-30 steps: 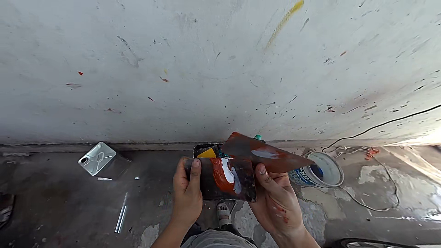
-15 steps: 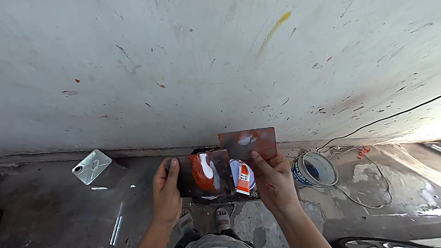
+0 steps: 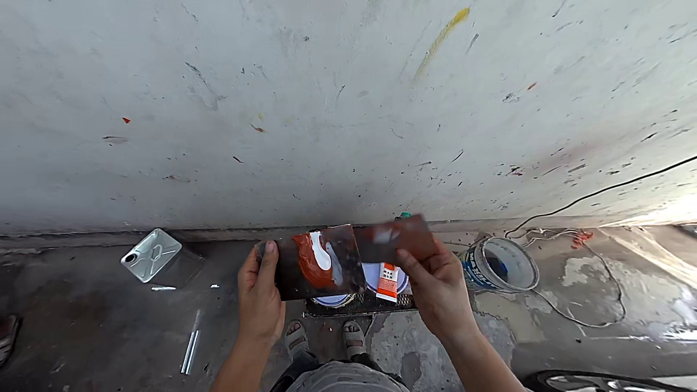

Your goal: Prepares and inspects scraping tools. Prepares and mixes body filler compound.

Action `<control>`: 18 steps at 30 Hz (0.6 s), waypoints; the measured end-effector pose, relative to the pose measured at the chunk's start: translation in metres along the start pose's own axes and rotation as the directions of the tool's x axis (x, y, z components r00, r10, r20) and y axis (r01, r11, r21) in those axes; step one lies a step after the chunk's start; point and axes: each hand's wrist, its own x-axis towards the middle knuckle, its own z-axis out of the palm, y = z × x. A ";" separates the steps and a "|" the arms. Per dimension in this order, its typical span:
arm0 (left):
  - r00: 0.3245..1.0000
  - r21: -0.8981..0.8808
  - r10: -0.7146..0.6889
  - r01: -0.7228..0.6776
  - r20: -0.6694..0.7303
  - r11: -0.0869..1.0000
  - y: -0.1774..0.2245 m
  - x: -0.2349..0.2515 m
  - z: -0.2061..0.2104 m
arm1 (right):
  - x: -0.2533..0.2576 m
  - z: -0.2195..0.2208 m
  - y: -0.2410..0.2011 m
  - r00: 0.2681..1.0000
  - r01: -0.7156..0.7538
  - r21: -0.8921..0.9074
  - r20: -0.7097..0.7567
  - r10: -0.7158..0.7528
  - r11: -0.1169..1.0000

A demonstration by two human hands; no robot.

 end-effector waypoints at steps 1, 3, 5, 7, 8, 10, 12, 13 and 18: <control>0.999 -0.016 -0.049 0.049 0.011 0.999 -0.001 -0.001 -0.002 | 0.000 0.004 0.000 0.992 -0.076 0.120 -0.094 0.088 0.990; 0.980 -0.046 -0.172 0.177 0.098 0.983 -0.009 -0.007 -0.002 | -0.001 0.016 0.002 0.955 -0.171 0.331 -0.175 0.238 0.928; 0.918 -0.095 -0.292 0.326 0.267 0.941 -0.020 -0.013 -0.001 | -0.005 0.031 0.009 0.935 -0.231 0.363 -0.174 0.309 0.903; 0.879 -0.135 -0.375 0.426 0.294 0.894 -0.032 -0.020 0.005 | -0.012 0.041 0.017 0.925 -0.285 0.327 -0.154 0.348 0.901; 0.881 -0.149 -0.394 0.440 0.261 0.885 -0.036 -0.024 0.009 | -0.017 0.043 0.022 0.923 -0.307 0.318 -0.132 0.362 0.897; 0.897 -0.133 -0.406 0.430 0.175 0.893 -0.043 -0.028 0.014 | -0.024 0.038 0.038 0.918 -0.342 0.341 -0.077 0.389 0.875; 0.909 -0.087 -0.402 0.411 0.107 0.907 -0.050 -0.029 0.012 | -0.029 0.031 0.051 0.915 -0.371 0.315 -0.037 0.402 0.873; 0.913 -0.066 -0.401 0.406 0.070 0.912 -0.053 -0.029 0.010 | -0.032 0.027 0.057 0.915 -0.382 0.285 -0.014 0.403 0.879; 0.903 0.021 -0.401 0.409 -0.153 0.912 -0.081 -0.027 -0.012 | -0.062 -0.019 0.078 0.856 -0.514 0.178 0.044 0.516 0.839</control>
